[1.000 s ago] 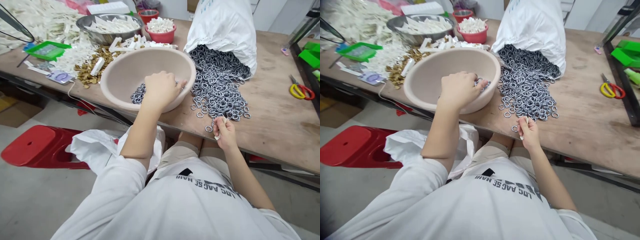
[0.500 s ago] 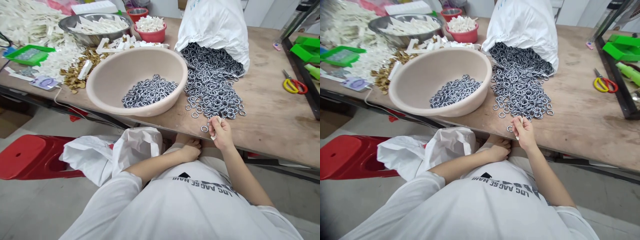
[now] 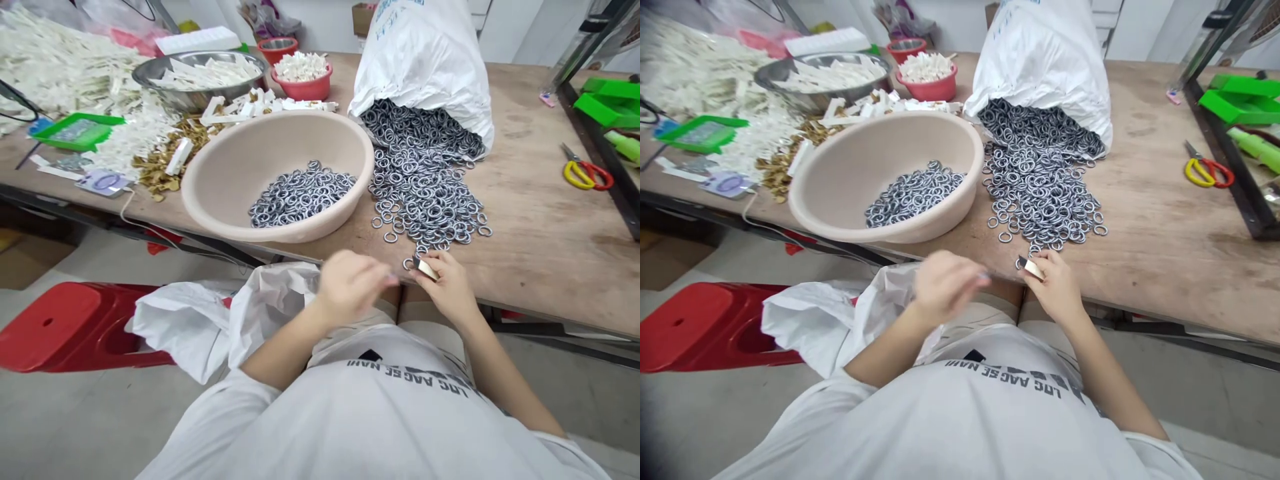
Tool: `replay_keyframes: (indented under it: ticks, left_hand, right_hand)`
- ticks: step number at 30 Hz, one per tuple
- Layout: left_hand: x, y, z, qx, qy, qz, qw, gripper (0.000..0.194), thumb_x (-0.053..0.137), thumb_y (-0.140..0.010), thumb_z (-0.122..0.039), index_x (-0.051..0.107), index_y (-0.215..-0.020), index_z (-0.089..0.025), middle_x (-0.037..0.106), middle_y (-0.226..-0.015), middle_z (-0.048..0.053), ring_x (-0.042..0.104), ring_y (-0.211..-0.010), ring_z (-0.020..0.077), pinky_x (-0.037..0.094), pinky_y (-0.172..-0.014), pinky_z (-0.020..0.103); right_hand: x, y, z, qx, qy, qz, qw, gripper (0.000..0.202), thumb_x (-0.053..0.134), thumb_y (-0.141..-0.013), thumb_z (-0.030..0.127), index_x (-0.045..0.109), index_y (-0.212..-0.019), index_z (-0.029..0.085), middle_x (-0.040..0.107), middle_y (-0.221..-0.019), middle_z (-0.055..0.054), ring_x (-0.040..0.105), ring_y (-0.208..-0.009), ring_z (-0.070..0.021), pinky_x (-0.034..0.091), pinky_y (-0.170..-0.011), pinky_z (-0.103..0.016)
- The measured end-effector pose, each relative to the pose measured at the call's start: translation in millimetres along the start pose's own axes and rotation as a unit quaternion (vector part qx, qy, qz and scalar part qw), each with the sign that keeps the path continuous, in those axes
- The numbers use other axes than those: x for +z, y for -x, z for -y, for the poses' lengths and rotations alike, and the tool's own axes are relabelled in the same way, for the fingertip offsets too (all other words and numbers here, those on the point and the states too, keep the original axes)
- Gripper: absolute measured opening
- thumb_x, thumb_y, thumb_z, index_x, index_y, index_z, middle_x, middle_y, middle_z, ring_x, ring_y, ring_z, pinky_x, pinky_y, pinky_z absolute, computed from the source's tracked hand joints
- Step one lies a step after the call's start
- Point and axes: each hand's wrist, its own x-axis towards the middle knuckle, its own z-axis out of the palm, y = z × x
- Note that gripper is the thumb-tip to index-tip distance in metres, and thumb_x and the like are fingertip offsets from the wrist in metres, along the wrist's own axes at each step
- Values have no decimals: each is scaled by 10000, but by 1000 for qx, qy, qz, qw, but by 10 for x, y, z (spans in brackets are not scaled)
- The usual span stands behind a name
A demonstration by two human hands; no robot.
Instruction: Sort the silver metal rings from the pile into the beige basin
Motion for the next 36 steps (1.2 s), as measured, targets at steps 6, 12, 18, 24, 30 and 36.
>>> replay_keyframes:
  ticks: [6, 12, 18, 24, 30, 36]
  left_hand:
    - [-543, -399, 503, -229, -203, -99, 947, 333, 526, -968, -333, 687, -1239, -223, 720, -1133, 129, 605, -1085, 279, 386, -965, 440]
    - [-281, -277, 265, -150, -74, -49, 985, 305, 562, -944, -282, 678, -1214, -201, 713, -1205, 110, 591, -1147, 257, 382, -1046, 435]
    - [199, -125, -117, -155, 164, 138, 964, 309, 475, -994, -405, 682, -1029, -178, 727, -979, 92, 623, -920, 208, 441, -852, 346]
    - [533, -188, -164, -327, 424, 122, 836, 464, 420, -981, -542, 550, -742, -166, 525, -702, 2, 474, -683, 134, 378, -669, 273]
    - [668, -258, -138, -414, 646, 110, 632, 452, 609, -871, -585, 640, -881, -134, 531, -720, -9, 476, -656, 98, 392, -644, 240]
    - [749, -347, -62, -445, 683, 114, 567, 373, 705, -835, -466, 678, -1020, -144, 564, -756, -7, 491, -647, 77, 397, -633, 216]
  right_hand:
    - [35, 144, -52, -19, 151, 39, 988, 196, 672, -901, 353, 733, -1068, 272, 698, -1134, -36, 677, -936, -218, 463, -713, -320]
    - [85, 205, -62, -33, 146, 8, 989, 189, 582, -958, 367, 697, -1037, 240, 699, -1118, -63, 658, -895, -223, 416, -660, -314]
    - [98, 136, 105, 31, -129, -29, 991, 232, 589, -958, 429, 666, -952, 210, 650, -812, -11, 589, -756, -179, 437, -720, -306]
    - [171, 40, 252, 25, -246, -83, 965, 208, 663, -913, 400, 690, -1031, 231, 689, -936, -32, 633, -853, -195, 500, -779, -328]
    - [100, -83, 190, -22, -234, -88, 968, 203, 764, -841, 358, 743, -1017, 259, 651, -910, -16, 623, -824, -176, 514, -760, -324]
    - [45, -285, 89, 12, -321, -20, 947, 259, 701, -877, 466, 754, -964, 227, 621, -853, -11, 590, -697, -141, 497, -646, -291]
